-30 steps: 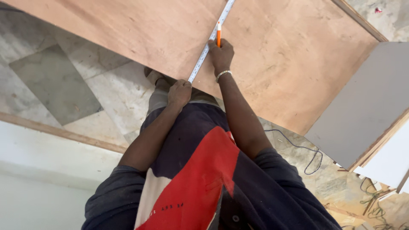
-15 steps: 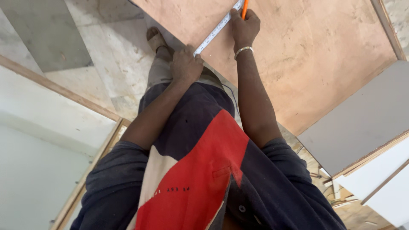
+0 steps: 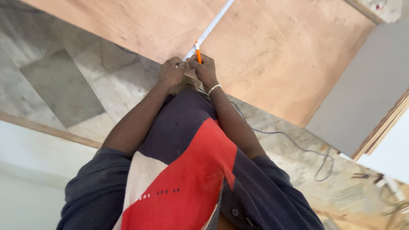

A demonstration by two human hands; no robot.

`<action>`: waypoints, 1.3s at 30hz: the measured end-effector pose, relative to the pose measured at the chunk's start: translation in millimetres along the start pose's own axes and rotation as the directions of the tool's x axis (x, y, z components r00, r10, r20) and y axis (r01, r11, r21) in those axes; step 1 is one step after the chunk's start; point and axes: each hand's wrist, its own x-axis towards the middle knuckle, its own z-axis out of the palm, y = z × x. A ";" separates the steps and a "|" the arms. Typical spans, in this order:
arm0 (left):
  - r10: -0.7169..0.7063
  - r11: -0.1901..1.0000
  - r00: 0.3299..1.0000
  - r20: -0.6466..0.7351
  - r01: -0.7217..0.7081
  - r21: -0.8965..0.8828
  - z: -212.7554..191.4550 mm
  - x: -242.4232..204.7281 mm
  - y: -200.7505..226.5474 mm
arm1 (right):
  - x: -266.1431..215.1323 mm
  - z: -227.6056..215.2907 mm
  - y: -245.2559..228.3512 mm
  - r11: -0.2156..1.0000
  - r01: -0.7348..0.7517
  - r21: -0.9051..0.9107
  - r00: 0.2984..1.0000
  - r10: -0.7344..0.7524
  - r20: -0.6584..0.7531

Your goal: The person measures a large piece of plywood using a tape measure and marks dimensions onto the wood with a pencil.

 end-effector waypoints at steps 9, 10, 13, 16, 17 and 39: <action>0.089 0.991 0.984 0.155 -0.102 0.082 4.1 8.2 4.0 | -20.4 -19.6 -35.5 0.971 0.050 0.234 0.982 -0.005 -0.191; 0.143 0.983 0.973 0.180 -0.161 0.090 2.2 8.4 6.5 | -20.9 -17.6 -33.5 0.991 0.035 0.132 0.985 -0.012 -0.174; 0.140 0.985 0.960 0.242 -0.161 0.067 -18.3 8.0 14.0 | -21.7 2.1 -30.0 0.997 -0.002 0.073 0.984 0.015 -0.175; 0.177 0.983 0.936 0.305 -0.185 -0.003 -51.5 20.9 19.1 | -26.3 31.1 -38.9 0.972 -0.030 0.232 0.978 0.077 -0.195; 0.263 0.964 0.906 0.332 -0.264 -0.043 -64.6 23.4 17.3 | -30.2 43.6 -40.5 0.936 -0.037 0.351 0.974 0.112 -0.195; 0.965 0.260 0.236 -0.117 -0.782 0.566 -140.0 259.3 28.6 | 68.0 59.4 -51.3 0.772 0.548 0.323 0.683 -0.190 -0.705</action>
